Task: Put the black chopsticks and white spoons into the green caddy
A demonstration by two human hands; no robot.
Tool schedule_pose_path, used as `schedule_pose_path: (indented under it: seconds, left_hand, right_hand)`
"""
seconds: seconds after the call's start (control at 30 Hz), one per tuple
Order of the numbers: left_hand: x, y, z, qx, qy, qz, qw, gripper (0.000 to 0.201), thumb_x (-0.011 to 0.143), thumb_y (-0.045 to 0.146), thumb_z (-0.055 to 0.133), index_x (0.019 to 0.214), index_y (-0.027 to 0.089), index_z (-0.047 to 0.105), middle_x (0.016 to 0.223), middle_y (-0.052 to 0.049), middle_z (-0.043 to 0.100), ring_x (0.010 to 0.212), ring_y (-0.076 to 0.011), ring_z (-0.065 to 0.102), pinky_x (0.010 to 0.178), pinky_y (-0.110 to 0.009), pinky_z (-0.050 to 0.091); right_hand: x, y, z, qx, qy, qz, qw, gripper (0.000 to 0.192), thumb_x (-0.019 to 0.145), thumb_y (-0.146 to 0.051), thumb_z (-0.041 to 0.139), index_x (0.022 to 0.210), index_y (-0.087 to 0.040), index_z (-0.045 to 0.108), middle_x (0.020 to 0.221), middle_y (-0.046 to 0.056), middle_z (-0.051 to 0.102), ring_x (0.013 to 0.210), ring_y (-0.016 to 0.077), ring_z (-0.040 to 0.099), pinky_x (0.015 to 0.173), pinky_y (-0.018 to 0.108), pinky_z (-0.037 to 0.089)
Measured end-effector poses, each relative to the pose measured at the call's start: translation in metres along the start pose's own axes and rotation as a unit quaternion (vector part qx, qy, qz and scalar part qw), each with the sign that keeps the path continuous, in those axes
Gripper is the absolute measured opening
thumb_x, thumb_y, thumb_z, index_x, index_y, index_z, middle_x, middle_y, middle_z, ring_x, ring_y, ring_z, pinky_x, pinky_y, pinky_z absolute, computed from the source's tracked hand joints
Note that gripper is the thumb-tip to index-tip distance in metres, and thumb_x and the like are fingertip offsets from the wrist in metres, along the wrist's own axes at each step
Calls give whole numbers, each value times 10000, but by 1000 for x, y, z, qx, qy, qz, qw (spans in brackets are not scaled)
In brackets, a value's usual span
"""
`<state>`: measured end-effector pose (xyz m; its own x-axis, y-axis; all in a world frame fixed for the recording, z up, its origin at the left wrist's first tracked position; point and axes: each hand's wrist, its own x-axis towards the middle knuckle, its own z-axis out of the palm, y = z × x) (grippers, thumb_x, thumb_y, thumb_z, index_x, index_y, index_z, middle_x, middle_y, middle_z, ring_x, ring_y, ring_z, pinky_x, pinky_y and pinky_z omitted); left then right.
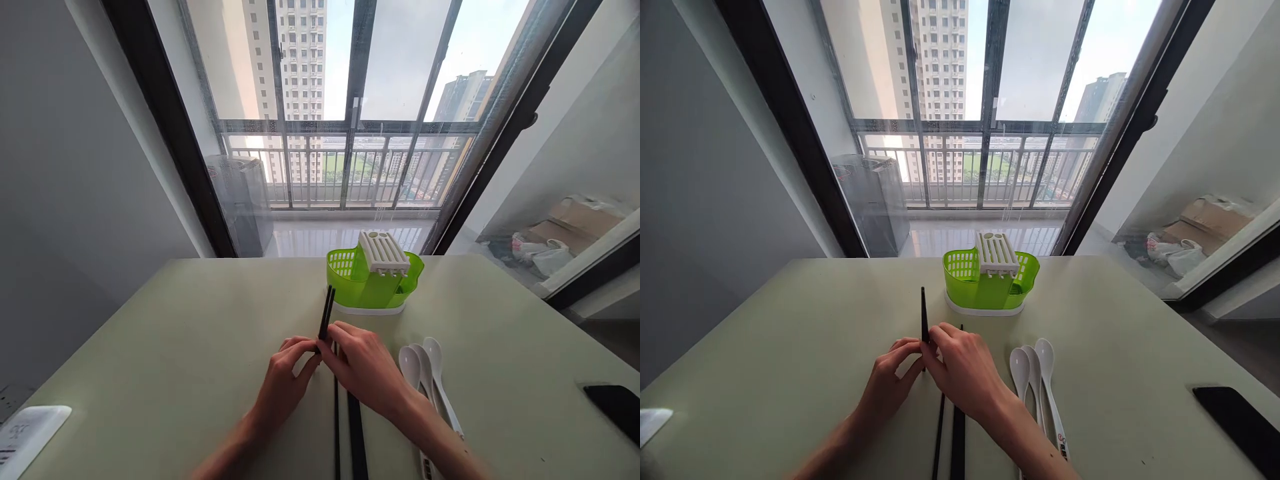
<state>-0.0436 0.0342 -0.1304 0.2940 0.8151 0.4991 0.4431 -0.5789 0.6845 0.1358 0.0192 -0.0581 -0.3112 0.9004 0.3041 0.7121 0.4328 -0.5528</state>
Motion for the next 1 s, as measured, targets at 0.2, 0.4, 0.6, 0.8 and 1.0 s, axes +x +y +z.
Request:
schedule_pose_path:
  seconds: [0.2,0.4,0.6,0.8,1.0]
  left_hand:
    - [4,4,-2,-17,-20,-33,999,164,922,252,639,1019,252,771,964,-16,789,859,-180,723,806,-281,564]
    - [5,12,-4,-29,-29,-83,996,193,923,304,641,1035,256,790,954,-4,799,803,-190,741,756,-271,575]
    - [8,10,-5,-21,-11,-18,1000,180,932,290,626,978,261,797,953,-14,797,853,-204,744,797,-297,581]
    - [5,2,-2,-16,-7,-14,1000,264,894,311,689,1156,278,684,1073,-39,759,965,-206,698,862,-364,567]
    - [2,1,-2,-53,12,-89,995,444,925,375,631,1315,245,464,1181,-82,664,978,-184,665,873,-375,544]
  right_hand:
    - [3,1,-4,33,19,-7,999,154,981,-248,511,845,-215,576,808,-19,634,611,110,537,603,222,358]
    - [12,-16,-27,83,95,-30,992,161,999,-314,507,894,-216,579,742,-36,597,600,101,500,595,217,358]
    - [15,-33,-46,98,105,-72,987,239,1017,-334,494,824,-214,569,759,-29,596,607,88,489,585,205,359]
    - [23,-35,-96,91,172,-80,978,261,1013,-354,503,811,-217,597,734,-11,616,606,100,555,564,214,422]
    - [59,-23,-163,80,360,-64,927,258,992,-430,527,827,-248,604,585,-45,496,450,103,477,434,237,358]
